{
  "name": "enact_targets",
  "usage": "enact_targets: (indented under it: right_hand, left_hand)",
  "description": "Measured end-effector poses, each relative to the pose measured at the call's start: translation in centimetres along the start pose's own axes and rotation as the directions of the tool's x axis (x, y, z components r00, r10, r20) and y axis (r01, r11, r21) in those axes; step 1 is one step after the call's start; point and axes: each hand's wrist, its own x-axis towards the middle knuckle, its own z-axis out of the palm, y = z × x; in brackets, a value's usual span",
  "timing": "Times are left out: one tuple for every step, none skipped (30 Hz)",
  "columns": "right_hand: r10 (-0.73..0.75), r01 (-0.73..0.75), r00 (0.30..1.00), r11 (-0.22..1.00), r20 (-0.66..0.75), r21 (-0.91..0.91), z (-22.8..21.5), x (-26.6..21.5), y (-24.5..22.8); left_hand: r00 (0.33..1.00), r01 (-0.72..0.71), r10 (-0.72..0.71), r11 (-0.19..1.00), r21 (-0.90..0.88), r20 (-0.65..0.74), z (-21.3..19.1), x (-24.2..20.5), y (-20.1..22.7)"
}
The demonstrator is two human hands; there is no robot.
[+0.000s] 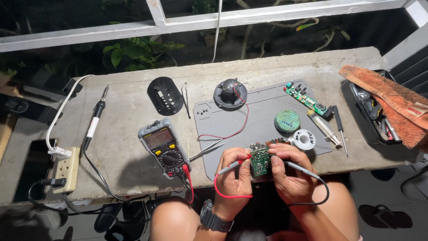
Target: The person uses a multimeter to test a small green circuit board. They hold the board and touch the multimeter probes to various points on the board to check electrical readings.
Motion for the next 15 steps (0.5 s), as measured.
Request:
enact_targets:
  right_hand:
    - [-0.005, 0.005, 1.0, 1.0, -0.002, -0.002, -0.06, -0.04, 0.06]
    - [-0.01, 0.01, 1.0, 1.0, -0.003, -0.004, -0.12, -0.11, 0.08]
    - [-0.009, 0.009, 1.0, 1.0, -0.005, -0.006, -0.1, -0.03, -0.01]
    - [-0.01, 0.01, 1.0, 1.0, -0.004, -0.008, -0.13, 0.04, -0.08]
    - [-0.012, 0.011, 1.0, 1.0, -0.004, -0.009, -0.14, 0.1, -0.14]
    - [-0.01, 0.01, 1.0, 1.0, -0.004, -0.012, -0.19, 0.1, -0.19]
    - [-0.004, 0.004, 1.0, 1.0, 0.006, -0.02, -0.22, 0.1, -0.25]
    - [0.001, 0.0, 1.0, 1.0, 0.015, -0.026, -0.18, 0.18, -0.25]
    - [0.0, 0.0, 1.0, 1.0, 0.014, -0.027, -0.22, 0.16, -0.23]
    - [0.006, -0.006, 1.0, 0.999, 0.015, -0.035, -0.23, 0.14, -0.23]
    - [0.013, -0.012, 1.0, 0.999, 0.017, -0.044, -0.24, 0.12, -0.22]
    - [0.014, -0.013, 1.0, 0.999, 0.015, -0.045, -0.29, 0.1, -0.19]
    - [0.013, -0.012, 1.0, 0.999, 0.021, -0.05, -0.32, 0.08, -0.17]
    - [0.012, -0.011, 1.0, 0.998, 0.027, -0.056, -0.34, 0.05, -0.14]
    - [0.013, -0.012, 1.0, 0.998, 0.026, -0.056, -0.34, 0.1, -0.18]
  left_hand:
    - [1.0, -0.011, 0.011, 1.0, -0.012, -0.006, 0.09, -0.13, 0.08]
    - [1.0, -0.022, 0.021, 0.999, -0.025, -0.011, 0.16, -0.29, 0.19]
    - [1.0, -0.021, 0.021, 0.999, -0.026, -0.009, 0.24, -0.2, 0.33]
    - [1.0, -0.015, 0.014, 0.999, -0.036, -0.015, 0.38, -0.12, 0.48]
    - [1.0, -0.008, 0.007, 0.999, -0.045, -0.02, 0.51, -0.04, 0.61]
    - [1.0, -0.006, 0.005, 0.999, -0.047, -0.019, 0.61, -0.07, 0.57]
    - [1.0, -0.01, 0.009, 0.999, -0.033, -0.017, 0.69, -0.1, 0.54]
    - [1.0, -0.016, 0.016, 1.0, -0.017, -0.016, 0.75, -0.04, 0.46]
    - [1.0, -0.017, 0.017, 1.0, -0.017, -0.015, 0.76, -0.06, 0.43]
    - [1.0, -0.015, 0.015, 1.0, -0.007, -0.008, 0.75, -0.08, 0.39]
    - [1.0, -0.014, 0.014, 1.0, 0.003, -0.001, 0.73, -0.09, 0.35]
    - [1.0, -0.013, 0.013, 1.0, 0.003, 0.001, 0.76, -0.1, 0.33]
    - [1.0, -0.013, 0.013, 1.0, 0.017, 0.001, 0.77, -0.11, 0.3]
    - [1.0, -0.012, 0.012, 0.999, 0.032, 0.0, 0.77, -0.15, 0.26]
    - [1.0, -0.011, 0.011, 0.999, 0.031, 0.001, 0.81, -0.12, 0.26]
